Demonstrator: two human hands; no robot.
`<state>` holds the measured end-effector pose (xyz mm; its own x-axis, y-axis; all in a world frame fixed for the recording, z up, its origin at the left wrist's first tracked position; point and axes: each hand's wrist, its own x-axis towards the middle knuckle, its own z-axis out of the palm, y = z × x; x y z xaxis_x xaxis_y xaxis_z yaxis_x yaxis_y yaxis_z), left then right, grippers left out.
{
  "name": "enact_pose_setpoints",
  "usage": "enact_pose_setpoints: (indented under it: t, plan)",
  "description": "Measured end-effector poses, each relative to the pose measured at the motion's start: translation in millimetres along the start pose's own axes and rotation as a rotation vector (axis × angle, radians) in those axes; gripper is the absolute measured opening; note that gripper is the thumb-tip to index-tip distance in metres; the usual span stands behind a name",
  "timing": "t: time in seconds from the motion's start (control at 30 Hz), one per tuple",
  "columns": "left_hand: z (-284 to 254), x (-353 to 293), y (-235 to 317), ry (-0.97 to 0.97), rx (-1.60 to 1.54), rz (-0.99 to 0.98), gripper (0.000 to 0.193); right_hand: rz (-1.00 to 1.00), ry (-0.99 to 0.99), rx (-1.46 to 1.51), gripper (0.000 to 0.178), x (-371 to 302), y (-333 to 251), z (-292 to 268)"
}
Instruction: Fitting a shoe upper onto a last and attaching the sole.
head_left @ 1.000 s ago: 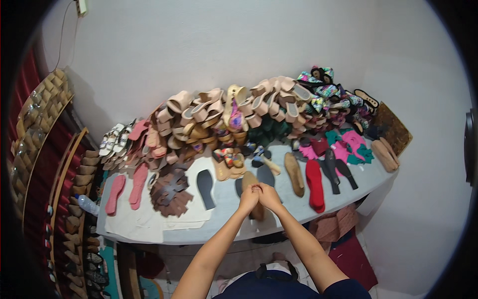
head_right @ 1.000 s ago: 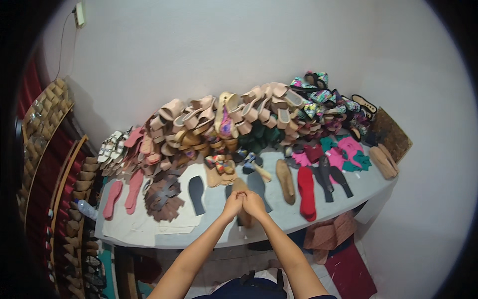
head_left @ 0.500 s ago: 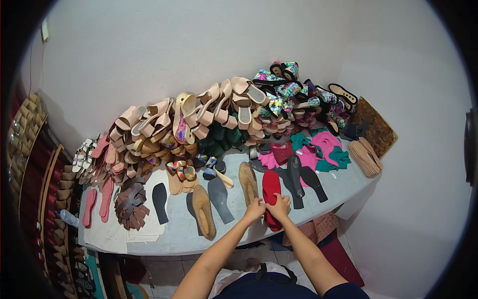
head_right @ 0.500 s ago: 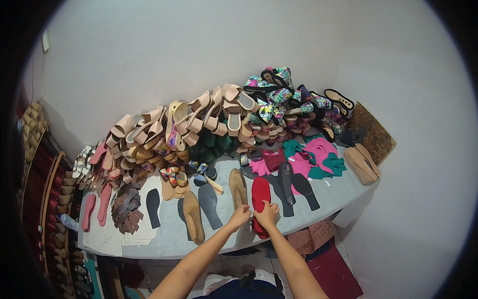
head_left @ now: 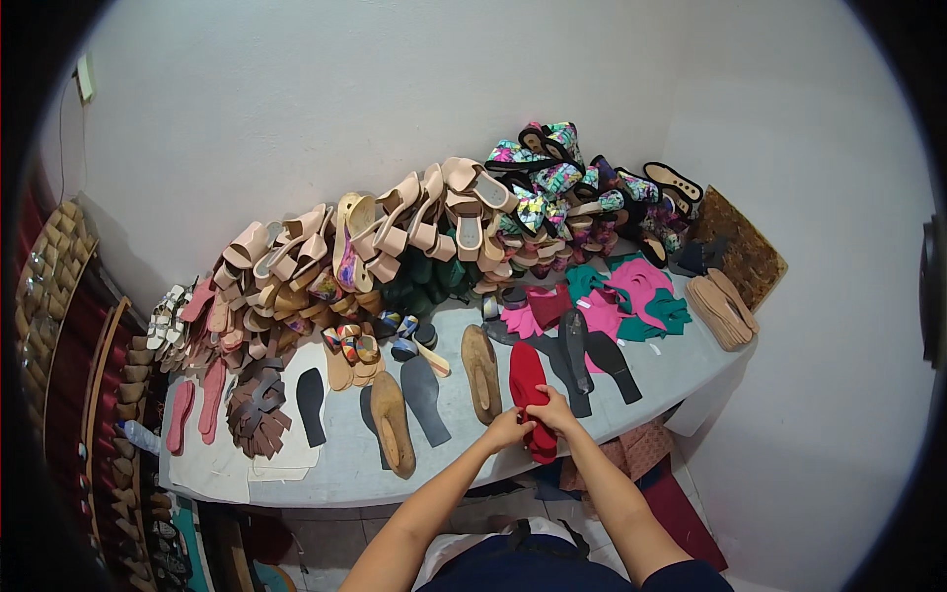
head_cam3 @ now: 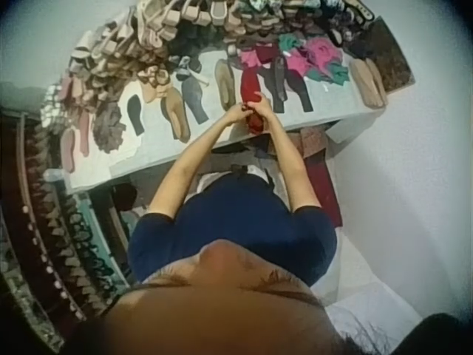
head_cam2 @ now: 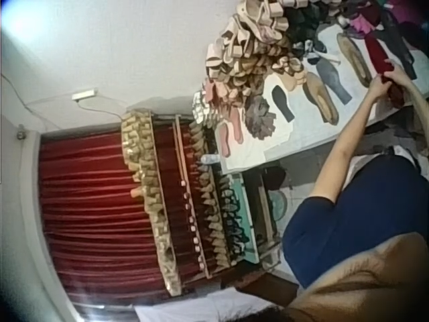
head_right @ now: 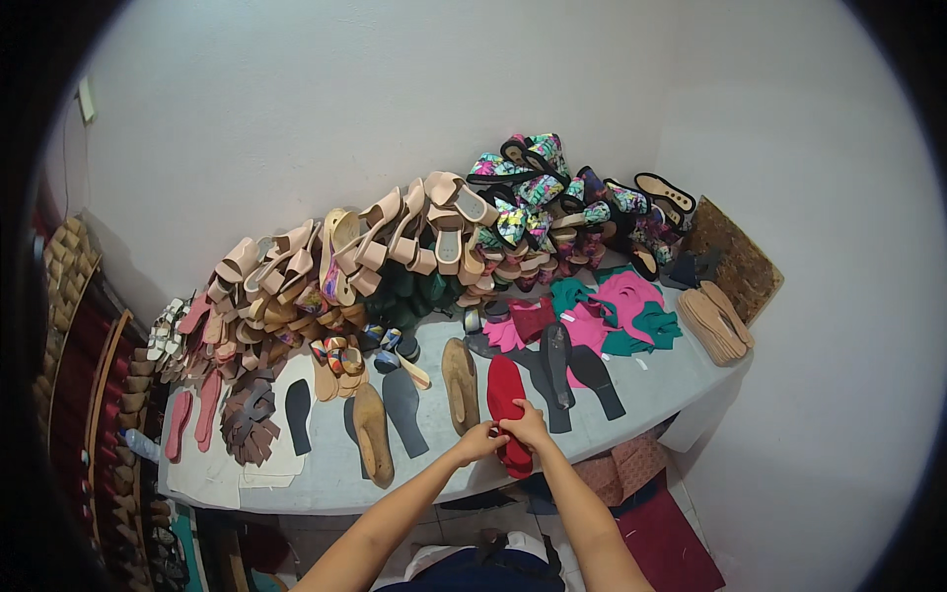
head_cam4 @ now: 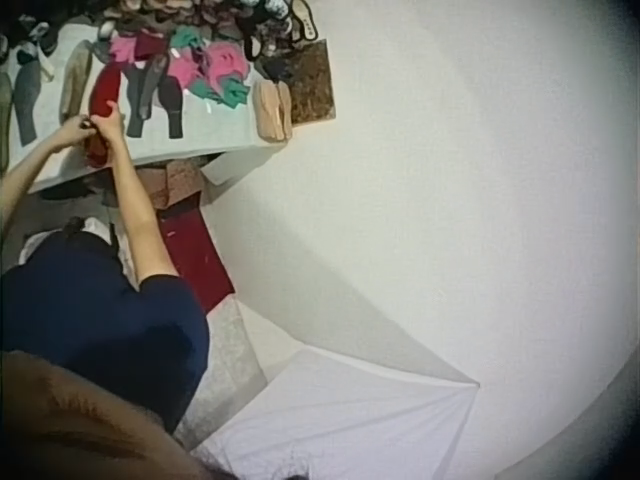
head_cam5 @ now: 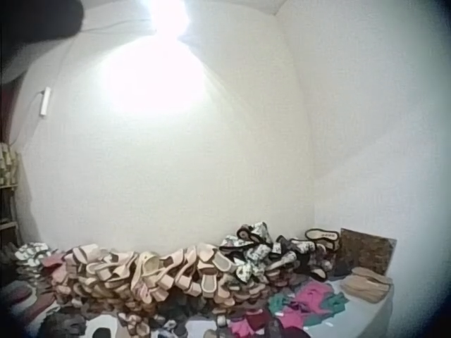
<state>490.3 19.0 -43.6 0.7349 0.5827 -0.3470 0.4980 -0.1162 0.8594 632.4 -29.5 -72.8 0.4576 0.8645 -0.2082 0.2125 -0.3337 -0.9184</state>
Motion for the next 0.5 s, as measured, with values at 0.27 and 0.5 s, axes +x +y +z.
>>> enact_pose_setpoints:
  t: [0.27,0.5]
  plan:
    - [7,4,-18,0.119,0.294,0.168,0.052,0.161,-0.187,0.809,0.049,1,-19,-24]
    - [3,-15,-9,0.251,-0.035,0.07,0.046,0.192,-0.49,1.132,0.049,-26,-94,-37]
